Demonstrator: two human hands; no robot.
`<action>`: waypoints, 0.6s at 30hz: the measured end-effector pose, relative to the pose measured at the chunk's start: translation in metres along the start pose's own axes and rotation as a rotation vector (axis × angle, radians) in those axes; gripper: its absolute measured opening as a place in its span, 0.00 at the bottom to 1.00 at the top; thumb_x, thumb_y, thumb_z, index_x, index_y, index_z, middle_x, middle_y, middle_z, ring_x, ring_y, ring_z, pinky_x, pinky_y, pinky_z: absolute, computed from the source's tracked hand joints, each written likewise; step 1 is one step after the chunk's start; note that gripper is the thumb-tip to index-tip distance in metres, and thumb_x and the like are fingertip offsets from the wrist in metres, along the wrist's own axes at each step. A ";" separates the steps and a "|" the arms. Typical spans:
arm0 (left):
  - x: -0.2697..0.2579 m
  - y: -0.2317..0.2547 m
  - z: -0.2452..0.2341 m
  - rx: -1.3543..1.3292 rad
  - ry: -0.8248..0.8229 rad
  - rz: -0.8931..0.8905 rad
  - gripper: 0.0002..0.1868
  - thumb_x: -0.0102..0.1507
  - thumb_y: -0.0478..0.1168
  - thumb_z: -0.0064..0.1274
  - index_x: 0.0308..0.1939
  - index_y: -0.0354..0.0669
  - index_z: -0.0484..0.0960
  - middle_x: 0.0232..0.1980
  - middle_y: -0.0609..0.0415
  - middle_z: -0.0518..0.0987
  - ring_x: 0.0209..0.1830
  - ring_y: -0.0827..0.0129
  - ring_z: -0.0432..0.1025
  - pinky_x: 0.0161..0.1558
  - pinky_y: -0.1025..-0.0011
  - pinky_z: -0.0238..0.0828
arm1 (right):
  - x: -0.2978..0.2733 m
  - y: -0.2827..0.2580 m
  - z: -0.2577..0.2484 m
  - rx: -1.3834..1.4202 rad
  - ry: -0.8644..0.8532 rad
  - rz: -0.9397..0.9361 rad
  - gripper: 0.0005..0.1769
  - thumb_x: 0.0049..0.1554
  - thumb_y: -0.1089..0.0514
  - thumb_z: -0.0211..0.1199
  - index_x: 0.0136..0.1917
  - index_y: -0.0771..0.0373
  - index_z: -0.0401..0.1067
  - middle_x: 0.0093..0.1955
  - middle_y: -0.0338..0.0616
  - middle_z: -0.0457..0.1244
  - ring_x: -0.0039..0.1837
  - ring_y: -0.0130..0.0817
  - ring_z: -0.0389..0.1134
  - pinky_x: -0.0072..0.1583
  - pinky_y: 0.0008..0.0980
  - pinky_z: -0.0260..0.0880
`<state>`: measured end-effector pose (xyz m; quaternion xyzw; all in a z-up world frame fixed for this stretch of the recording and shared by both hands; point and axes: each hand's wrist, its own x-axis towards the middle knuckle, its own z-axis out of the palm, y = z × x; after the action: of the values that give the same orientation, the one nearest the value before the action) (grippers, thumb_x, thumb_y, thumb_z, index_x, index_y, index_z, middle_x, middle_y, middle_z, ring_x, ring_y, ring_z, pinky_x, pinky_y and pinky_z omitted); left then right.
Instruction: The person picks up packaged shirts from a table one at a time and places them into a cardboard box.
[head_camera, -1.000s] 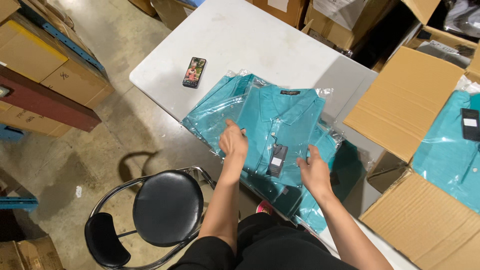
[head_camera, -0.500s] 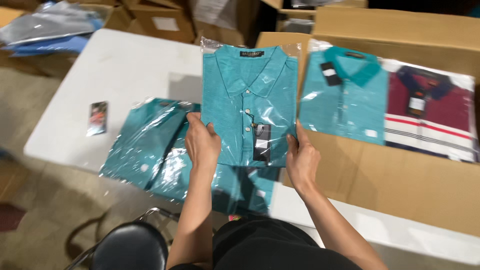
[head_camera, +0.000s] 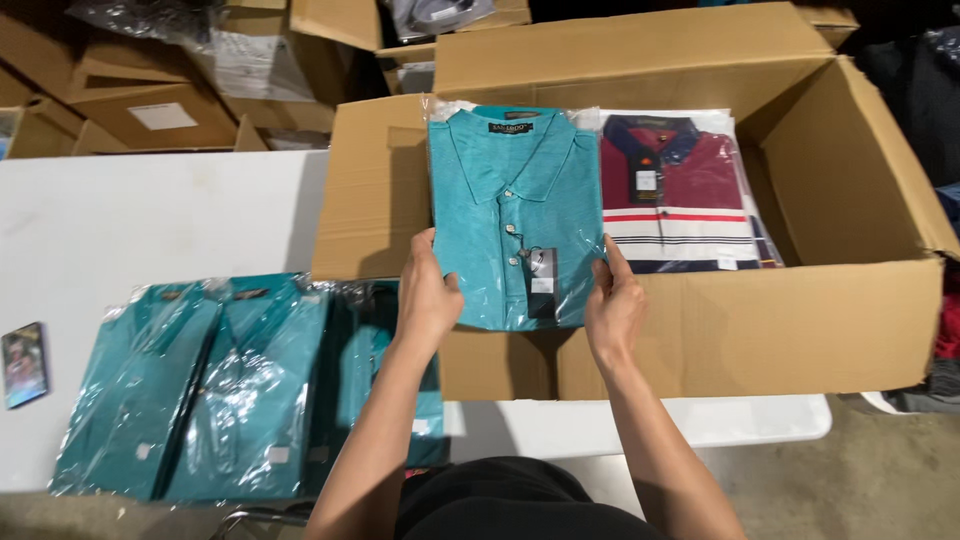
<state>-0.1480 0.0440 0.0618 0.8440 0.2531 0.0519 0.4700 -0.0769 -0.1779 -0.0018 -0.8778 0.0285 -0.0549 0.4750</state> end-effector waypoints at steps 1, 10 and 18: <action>0.006 0.007 0.012 -0.010 -0.020 -0.008 0.36 0.63 0.23 0.47 0.75 0.32 0.55 0.76 0.26 0.61 0.78 0.36 0.55 0.73 0.44 0.59 | 0.011 0.005 -0.007 -0.012 0.029 -0.030 0.22 0.67 0.58 0.54 0.73 0.51 0.71 0.64 0.51 0.69 0.68 0.55 0.66 0.67 0.53 0.66; 0.088 0.036 0.159 -0.106 -0.032 0.164 0.37 0.63 0.24 0.48 0.75 0.24 0.53 0.75 0.20 0.58 0.77 0.32 0.54 0.75 0.44 0.57 | 0.159 0.127 -0.053 -0.169 0.231 -0.123 0.19 0.67 0.61 0.60 0.67 0.45 0.78 0.52 0.42 0.72 0.57 0.40 0.73 0.62 0.43 0.69; 0.129 0.019 0.241 0.052 -0.340 0.120 0.37 0.68 0.33 0.45 0.79 0.32 0.47 0.80 0.32 0.55 0.80 0.43 0.51 0.76 0.41 0.50 | 0.236 0.200 -0.087 -0.396 0.170 0.085 0.19 0.65 0.56 0.59 0.66 0.39 0.77 0.50 0.41 0.72 0.60 0.50 0.71 0.61 0.52 0.69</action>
<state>0.0496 -0.0871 -0.0752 0.8661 0.1206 -0.0702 0.4799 0.1467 -0.3833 -0.1060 -0.9442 0.1159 -0.1018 0.2911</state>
